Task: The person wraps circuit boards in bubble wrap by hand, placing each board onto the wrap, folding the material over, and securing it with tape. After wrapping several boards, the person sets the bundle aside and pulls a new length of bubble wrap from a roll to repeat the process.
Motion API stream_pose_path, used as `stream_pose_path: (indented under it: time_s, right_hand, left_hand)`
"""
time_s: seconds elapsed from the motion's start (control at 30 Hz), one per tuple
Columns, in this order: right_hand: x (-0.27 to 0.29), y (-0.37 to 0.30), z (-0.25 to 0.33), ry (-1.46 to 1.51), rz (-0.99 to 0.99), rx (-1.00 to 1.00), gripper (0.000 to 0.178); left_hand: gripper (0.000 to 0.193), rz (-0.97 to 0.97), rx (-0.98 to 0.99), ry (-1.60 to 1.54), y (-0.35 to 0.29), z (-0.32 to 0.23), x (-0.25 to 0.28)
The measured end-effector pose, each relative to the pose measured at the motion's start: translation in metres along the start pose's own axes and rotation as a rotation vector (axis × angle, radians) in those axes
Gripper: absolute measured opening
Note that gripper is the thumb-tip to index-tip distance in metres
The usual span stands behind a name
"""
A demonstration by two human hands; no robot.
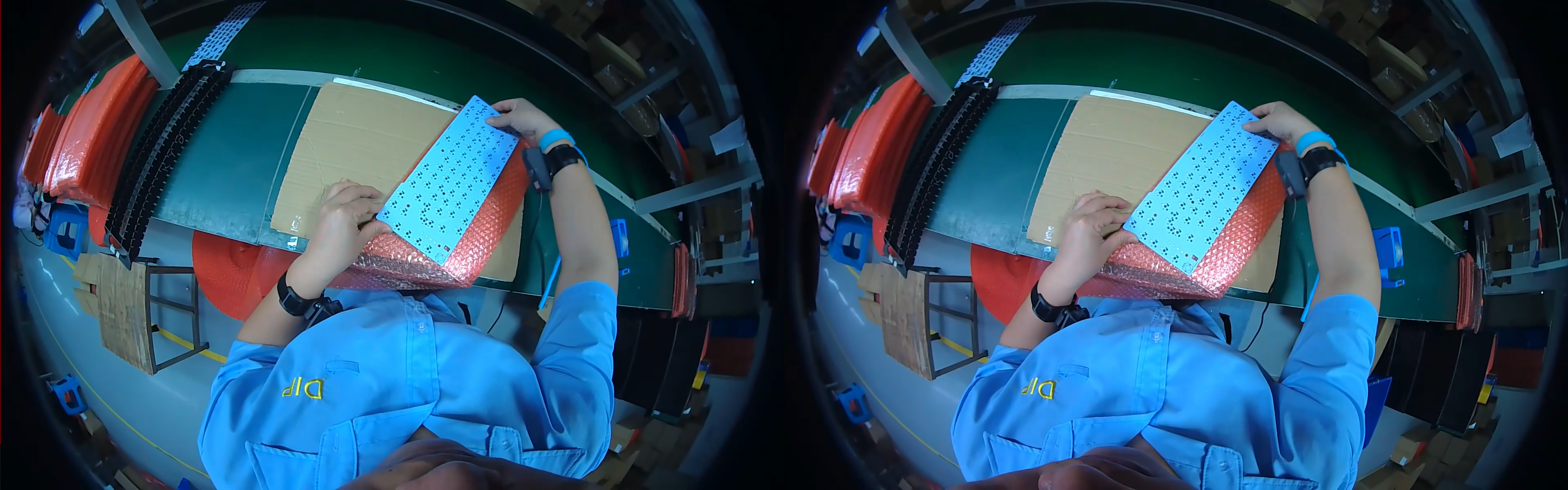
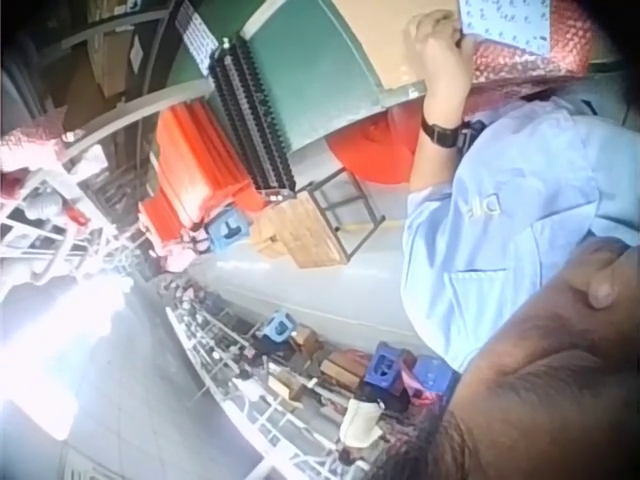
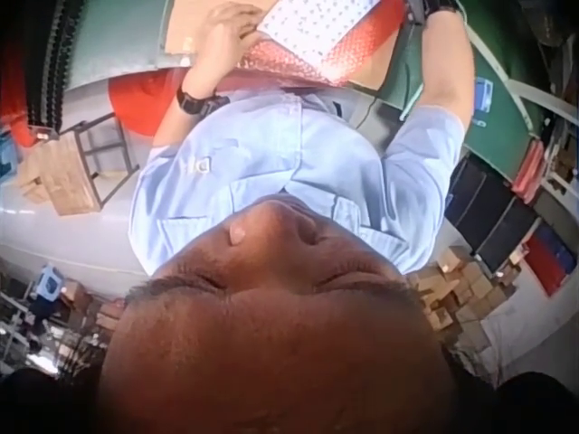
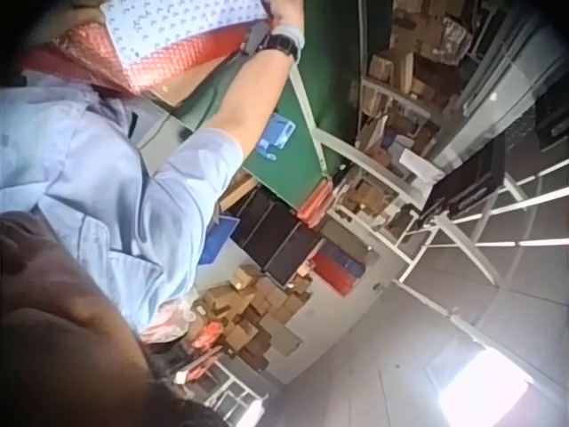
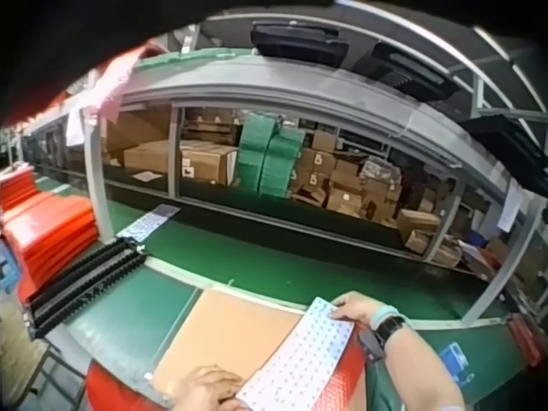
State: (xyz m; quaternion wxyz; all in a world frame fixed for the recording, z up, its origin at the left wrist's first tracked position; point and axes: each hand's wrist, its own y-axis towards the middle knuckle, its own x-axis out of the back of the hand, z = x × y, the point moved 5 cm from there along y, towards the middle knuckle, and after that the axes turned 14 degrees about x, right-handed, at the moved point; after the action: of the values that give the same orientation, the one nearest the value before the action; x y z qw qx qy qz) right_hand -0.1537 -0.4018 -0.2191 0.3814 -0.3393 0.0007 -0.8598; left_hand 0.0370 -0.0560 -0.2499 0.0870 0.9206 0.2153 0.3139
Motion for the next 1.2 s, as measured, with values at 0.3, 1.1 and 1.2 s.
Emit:
stream_pose_path:
  time_s: [0.3, 1.1, 1.2]
  right_hand:
    - [0.063, -0.096, 0.152, -0.058, 0.213, 0.516, 0.065]
    - [-0.197, -0.196, 0.13, -0.907, 0.098, 0.746, 0.038]
    - [-0.204, -0.183, 0.109, -0.726, 0.119, 0.722, 0.049]
  left_hand:
    - [0.034, 0.094, -0.106, 0.13, 0.004, -0.018, 0.005]
    - [0.019, 0.788, 0.723, -0.645, -0.098, 0.047, 0.027]
    - [0.02, 0.794, 0.762, -0.689, -0.104, 0.046, 0.029]
